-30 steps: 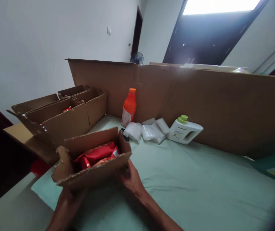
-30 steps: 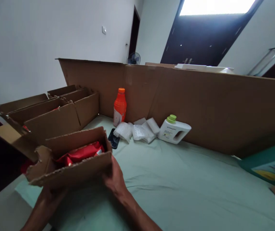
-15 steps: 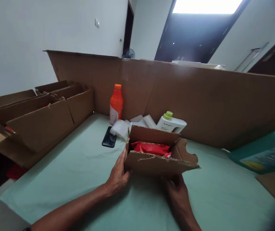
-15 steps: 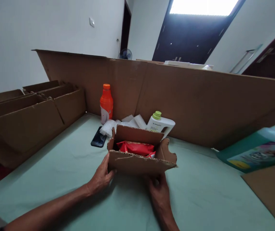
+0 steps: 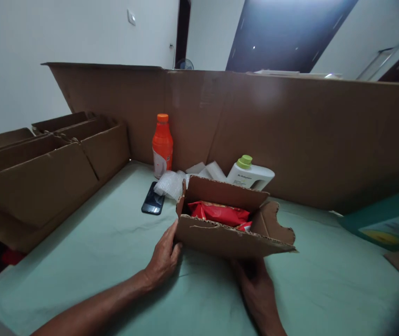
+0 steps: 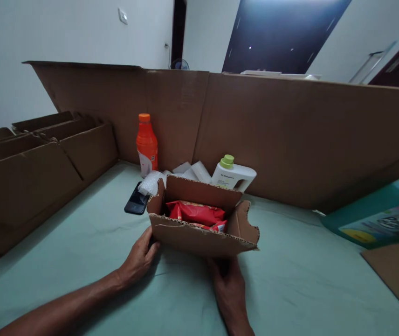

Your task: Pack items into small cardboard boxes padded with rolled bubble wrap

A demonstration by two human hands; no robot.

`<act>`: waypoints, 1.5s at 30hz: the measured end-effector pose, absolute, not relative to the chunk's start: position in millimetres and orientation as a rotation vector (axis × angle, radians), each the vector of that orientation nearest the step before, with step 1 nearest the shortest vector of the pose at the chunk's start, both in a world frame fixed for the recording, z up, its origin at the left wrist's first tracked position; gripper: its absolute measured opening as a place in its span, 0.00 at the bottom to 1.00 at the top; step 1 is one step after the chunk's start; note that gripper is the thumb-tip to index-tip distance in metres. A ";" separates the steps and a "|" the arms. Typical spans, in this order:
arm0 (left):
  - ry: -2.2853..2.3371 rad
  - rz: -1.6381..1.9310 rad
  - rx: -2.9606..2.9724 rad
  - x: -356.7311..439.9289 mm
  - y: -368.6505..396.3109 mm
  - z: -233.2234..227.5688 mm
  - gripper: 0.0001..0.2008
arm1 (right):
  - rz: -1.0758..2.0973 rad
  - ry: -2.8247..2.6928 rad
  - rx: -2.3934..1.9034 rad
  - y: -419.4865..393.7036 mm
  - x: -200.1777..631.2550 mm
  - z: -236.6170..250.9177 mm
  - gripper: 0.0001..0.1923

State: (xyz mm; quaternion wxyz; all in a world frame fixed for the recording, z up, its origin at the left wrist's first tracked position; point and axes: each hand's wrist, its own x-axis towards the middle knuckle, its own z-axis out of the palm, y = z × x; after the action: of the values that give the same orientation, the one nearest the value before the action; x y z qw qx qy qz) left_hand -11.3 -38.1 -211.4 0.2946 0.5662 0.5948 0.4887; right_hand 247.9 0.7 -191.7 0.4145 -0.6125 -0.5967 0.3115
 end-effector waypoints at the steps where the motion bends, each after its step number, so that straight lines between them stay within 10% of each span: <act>1: 1.577 1.300 1.507 -12.1 -36.4 -211.4 0.32 | 0.776 -1.504 -1.547 1.5 247.8 -191.7 0.25; 20: 1.918 1.428 1.657 -96.5 52.1 -157.9 0.29 | 0.721 -1.511 -1.575 12.4 249.9 -191.6 0.24; 26: 1.812 1.749 1.229 -118.8 88.1 -134.5 0.11 | 0.729 -1.533 -1.533 13.8 251.8 -193.6 0.24; 45: 1.151 1.526 0.322 -53.9 -175.3 -123.3 0.26 | 0.577 -1.388 -1.408 -19.6 259.8 -171.7 0.37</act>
State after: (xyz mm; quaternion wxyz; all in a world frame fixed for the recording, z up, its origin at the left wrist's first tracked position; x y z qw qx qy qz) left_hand -53.9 -175.3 -123.3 0.5659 0.1369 0.4895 0.6491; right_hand 259.8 -19.6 -171.7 0.5149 -0.5860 -0.5779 0.2400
